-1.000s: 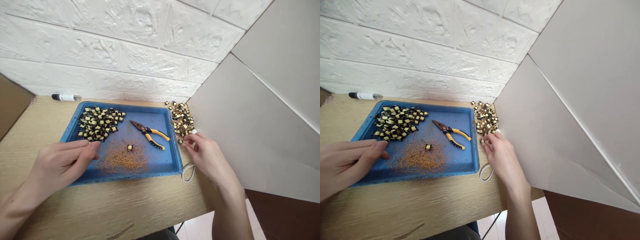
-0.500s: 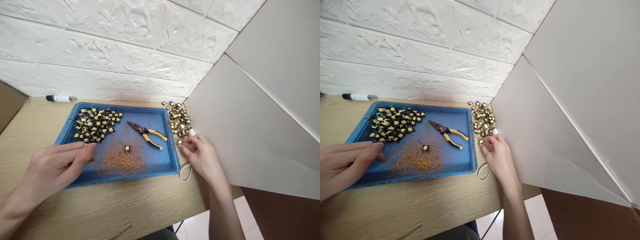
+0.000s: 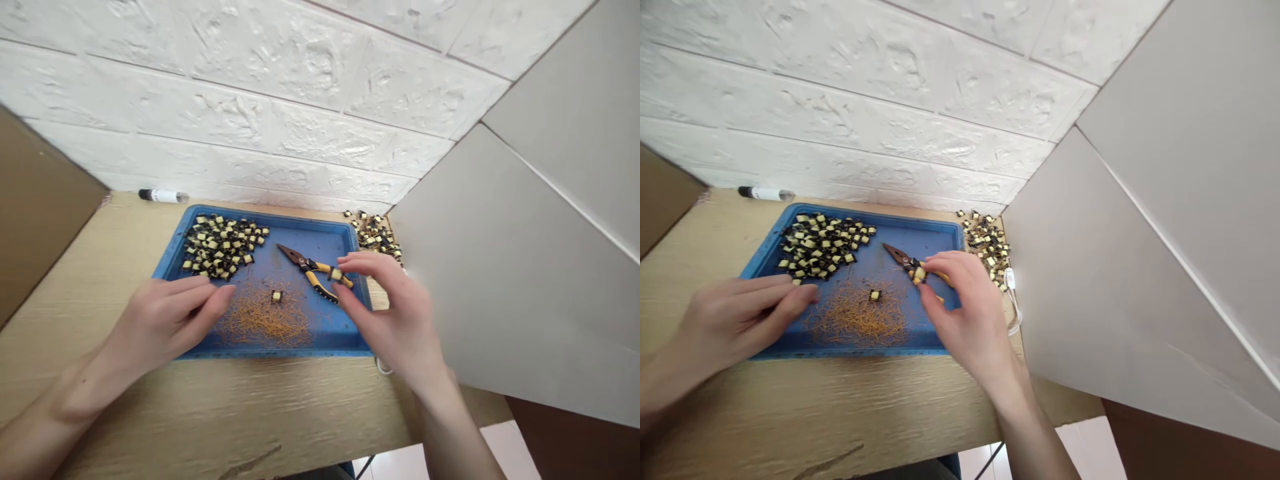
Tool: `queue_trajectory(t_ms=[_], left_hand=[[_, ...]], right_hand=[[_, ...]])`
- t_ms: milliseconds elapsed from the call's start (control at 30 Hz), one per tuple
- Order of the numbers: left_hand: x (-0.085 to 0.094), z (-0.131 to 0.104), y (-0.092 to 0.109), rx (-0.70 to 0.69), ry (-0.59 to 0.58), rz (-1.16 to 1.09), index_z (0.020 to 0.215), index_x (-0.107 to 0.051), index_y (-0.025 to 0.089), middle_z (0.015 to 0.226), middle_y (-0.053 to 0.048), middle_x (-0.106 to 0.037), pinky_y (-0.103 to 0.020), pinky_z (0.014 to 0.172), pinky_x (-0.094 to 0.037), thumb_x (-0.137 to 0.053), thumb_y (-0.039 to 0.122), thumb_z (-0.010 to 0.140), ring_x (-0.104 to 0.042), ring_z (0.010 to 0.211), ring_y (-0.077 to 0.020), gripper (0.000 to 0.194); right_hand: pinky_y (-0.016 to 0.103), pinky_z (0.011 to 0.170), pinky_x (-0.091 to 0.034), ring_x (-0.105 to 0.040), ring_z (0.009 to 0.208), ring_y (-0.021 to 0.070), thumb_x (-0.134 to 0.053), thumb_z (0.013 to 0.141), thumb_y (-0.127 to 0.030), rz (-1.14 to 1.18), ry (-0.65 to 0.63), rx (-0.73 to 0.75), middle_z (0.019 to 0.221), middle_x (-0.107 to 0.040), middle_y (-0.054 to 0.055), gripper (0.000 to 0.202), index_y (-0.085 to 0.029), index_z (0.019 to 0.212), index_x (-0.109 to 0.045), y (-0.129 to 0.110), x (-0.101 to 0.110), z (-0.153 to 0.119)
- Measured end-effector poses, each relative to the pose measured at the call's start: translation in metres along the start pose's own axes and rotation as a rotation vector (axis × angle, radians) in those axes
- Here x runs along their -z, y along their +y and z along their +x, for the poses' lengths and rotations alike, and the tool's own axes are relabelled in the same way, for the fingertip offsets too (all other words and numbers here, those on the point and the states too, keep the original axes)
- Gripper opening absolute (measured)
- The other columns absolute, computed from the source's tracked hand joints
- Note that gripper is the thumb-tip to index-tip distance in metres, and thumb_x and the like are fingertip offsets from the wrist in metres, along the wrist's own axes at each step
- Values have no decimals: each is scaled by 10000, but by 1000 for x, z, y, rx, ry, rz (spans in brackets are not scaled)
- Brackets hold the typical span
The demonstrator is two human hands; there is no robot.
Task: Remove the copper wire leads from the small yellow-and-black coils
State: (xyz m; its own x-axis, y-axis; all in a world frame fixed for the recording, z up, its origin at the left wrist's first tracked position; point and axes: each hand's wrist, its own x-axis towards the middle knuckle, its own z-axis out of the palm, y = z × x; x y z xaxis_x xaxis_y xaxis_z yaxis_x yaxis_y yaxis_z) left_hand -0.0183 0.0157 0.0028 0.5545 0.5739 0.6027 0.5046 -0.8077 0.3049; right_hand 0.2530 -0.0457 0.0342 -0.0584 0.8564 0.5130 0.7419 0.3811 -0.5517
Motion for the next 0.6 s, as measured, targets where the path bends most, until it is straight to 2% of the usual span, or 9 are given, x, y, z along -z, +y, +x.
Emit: queue_trajectory(t_ms=[67, 100, 167, 233, 333, 433, 600], left_hand=[[-3, -5, 0, 1, -2, 52, 846, -669, 186, 657, 34, -719, -186, 458, -435, -534, 268, 1027, -599, 468, -73, 240], [-4, -7, 0, 11, 8, 65, 929, -668, 178, 720, 17, -749, -188, 468, -447, -522, 291, 1026, -598, 469, -73, 209], [-6, -11, -1, 62, -18, 45, 1047, -655, 160, 739, 7, -734, -206, 475, -449, -532, 330, 992, -573, 470, -88, 217], [-6, -14, -1, 148, -52, -5, 1099, -632, 160, 715, 26, -675, -214, 479, -435, -544, 350, 946, -541, 476, -97, 260], [-4, -12, -2, 257, -76, -65, 1047, -621, 169, 724, 34, -625, -223, 495, -416, -544, 349, 910, -509, 498, -103, 239], [-2, -7, -3, 303, -87, -106, 914, -625, 163, 711, 18, -619, -236, 537, -423, -524, 333, 925, -555, 561, -123, 199], [-1, -2, -6, 276, -114, -195, 800, -632, 153, 694, 7, -633, -229, 570, -429, -497, 244, 950, -575, 605, -123, 222]], right_hand=[[310, 911, -569, -700, 1008, 171, -660, 898, -84, 91, -100, 139, 1028, -756, 64, 164, -191, 1021, -666, -6, -19, 9], [304, 891, -572, -698, 984, 170, -648, 903, -74, 130, -148, 206, 1008, -756, 65, 159, -186, 1015, -662, -7, -30, 14], [309, 864, -574, -690, 934, 178, -628, 904, -59, 184, -222, 323, 967, -756, 69, 153, -173, 1001, -660, -7, -50, 24], [316, 847, -573, -683, 898, 186, -626, 897, -57, 214, -266, 379, 937, -757, 74, 143, -161, 987, -666, -5, -68, 33], [315, 833, -570, -684, 892, 192, -630, 894, -62, 257, -289, 406, 933, -760, 86, 135, -149, 987, -672, -4, -87, 41], [307, 840, -570, -685, 911, 182, -609, 901, -57, 309, -298, 415, 959, -761, 83, 158, -157, 1007, -671, -6, -95, 43], [307, 829, -578, -681, 897, 165, -594, 898, -61, 394, -315, 400, 959, -756, 54, 177, -195, 990, -664, -10, -96, 40]])
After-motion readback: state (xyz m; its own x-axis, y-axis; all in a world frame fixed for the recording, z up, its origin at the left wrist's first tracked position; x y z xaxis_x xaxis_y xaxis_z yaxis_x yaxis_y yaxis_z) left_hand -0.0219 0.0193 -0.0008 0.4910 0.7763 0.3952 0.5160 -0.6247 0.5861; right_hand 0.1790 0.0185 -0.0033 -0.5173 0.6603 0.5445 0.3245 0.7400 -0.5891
